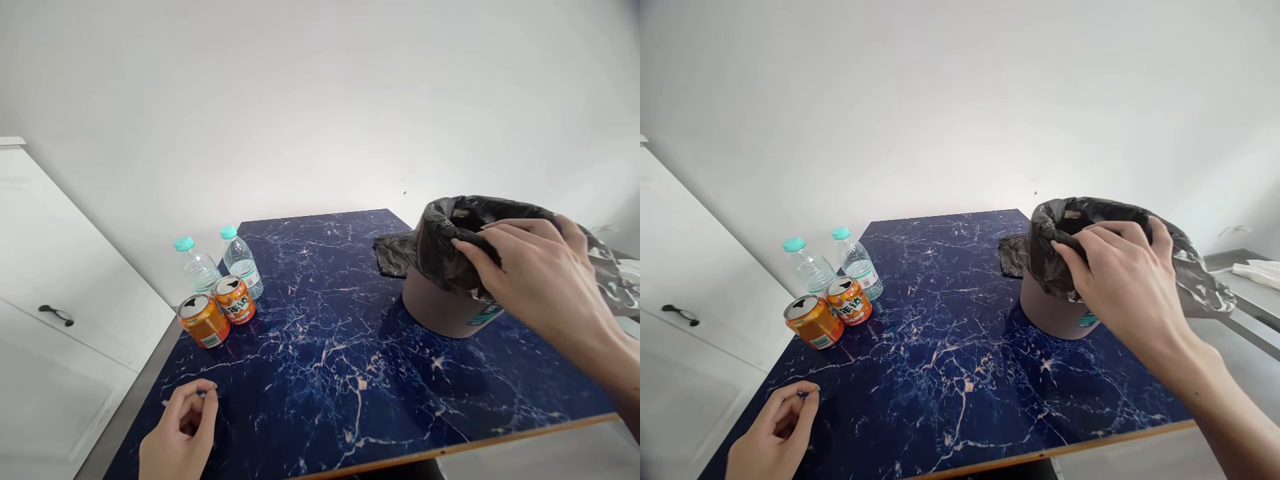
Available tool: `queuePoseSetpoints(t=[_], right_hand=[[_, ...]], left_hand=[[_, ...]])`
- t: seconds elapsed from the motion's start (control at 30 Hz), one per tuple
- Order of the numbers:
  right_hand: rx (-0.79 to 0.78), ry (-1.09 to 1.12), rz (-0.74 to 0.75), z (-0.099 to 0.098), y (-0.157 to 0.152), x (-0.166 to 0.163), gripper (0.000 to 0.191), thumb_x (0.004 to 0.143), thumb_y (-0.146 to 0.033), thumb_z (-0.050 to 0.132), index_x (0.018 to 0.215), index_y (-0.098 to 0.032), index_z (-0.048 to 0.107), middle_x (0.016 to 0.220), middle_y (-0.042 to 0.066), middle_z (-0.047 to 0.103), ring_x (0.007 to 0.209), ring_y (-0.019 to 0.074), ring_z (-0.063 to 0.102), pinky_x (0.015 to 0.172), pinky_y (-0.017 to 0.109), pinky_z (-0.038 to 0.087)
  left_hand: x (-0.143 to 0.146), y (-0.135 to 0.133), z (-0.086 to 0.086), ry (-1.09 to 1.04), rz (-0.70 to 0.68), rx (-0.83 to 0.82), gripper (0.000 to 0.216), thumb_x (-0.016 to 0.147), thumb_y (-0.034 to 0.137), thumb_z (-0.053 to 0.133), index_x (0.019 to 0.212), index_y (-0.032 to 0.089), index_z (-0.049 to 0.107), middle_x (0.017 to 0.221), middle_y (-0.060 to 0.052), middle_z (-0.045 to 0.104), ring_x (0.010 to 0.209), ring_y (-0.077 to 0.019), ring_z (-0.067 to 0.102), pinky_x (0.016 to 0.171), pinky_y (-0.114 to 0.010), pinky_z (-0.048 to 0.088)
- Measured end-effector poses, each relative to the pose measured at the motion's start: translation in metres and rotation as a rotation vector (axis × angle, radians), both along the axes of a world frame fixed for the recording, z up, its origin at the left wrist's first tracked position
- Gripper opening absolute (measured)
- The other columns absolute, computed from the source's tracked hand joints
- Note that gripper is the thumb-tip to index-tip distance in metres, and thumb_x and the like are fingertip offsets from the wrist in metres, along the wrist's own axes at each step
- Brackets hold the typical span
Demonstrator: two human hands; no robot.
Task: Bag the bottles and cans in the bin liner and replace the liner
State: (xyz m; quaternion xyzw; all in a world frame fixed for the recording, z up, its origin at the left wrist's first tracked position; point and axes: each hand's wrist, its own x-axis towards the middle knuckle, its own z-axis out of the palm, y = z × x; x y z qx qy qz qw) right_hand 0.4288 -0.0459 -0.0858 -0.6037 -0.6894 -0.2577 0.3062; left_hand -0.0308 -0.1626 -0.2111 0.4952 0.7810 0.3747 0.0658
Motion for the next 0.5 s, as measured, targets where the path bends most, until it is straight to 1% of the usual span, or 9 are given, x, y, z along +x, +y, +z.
queuePoseSetpoints(t=[0.07, 0.17, 0.3, 0.4, 0.5], right_hand=[[0.009, -0.003, 0.094, 0.002, -0.003, -0.009, 0.043, 0.108, -0.050, 0.041, 0.091, -0.023, 0.069, 0.109, 0.016, 0.078, 0.123, 0.0419, 0.066, 0.119, 0.073, 0.036], [0.023, -0.003, 0.266, 0.006, -0.005, -0.027, 0.030, 0.109, -0.041, 0.049, 0.097, -0.023, 0.070, 0.111, 0.013, 0.078, 0.121, 0.0368, 0.068, 0.122, 0.068, 0.037], [-0.008, 0.003, 0.517, 0.013, -0.001, -0.055, 0.019, 0.108, -0.031, 0.056, 0.101, -0.022, 0.070, 0.108, 0.009, 0.079, 0.120, 0.0310, 0.069, 0.125, 0.064, 0.035], [-0.054, 0.010, 0.700, 0.020, 0.005, -0.075, 0.015, 0.108, -0.028, 0.058, 0.104, -0.022, 0.071, 0.107, 0.007, 0.079, 0.122, 0.0282, 0.067, 0.128, 0.063, 0.032], [-0.115, 0.007, 0.835, 0.026, 0.014, -0.087, 0.017, 0.110, -0.028, 0.056, 0.107, -0.021, 0.071, 0.110, 0.006, 0.078, 0.124, 0.0263, 0.066, 0.130, 0.062, 0.031]], left_hand=[[0.008, -0.001, 0.003, -0.004, 0.025, 0.023, 0.026, 0.090, 0.052, 0.057, 0.099, 0.028, 0.064, 0.060, 0.009, 0.055, 0.053, -0.0129, 0.056, 0.068, -0.025, 0.044], [0.016, -0.001, 0.006, 0.016, 0.028, 0.039, 0.024, 0.091, 0.050, 0.056, 0.098, 0.028, 0.063, 0.060, 0.009, 0.053, 0.054, -0.0134, 0.054, 0.068, -0.025, 0.043], [0.011, 0.000, 0.004, 0.057, 0.026, 0.046, 0.024, 0.092, 0.050, 0.056, 0.097, 0.028, 0.063, 0.059, 0.009, 0.053, 0.052, -0.0140, 0.052, 0.066, -0.025, 0.042], [0.002, 0.002, 0.001, 0.064, 0.014, 0.020, 0.026, 0.089, 0.052, 0.058, 0.096, 0.028, 0.064, 0.058, 0.008, 0.055, 0.051, -0.0139, 0.054, 0.062, -0.024, 0.043], [-0.002, 0.002, -0.001, 0.081, 0.015, -0.009, 0.027, 0.088, 0.053, 0.059, 0.094, 0.028, 0.065, 0.058, 0.008, 0.057, 0.052, -0.0141, 0.057, 0.060, -0.023, 0.045]])
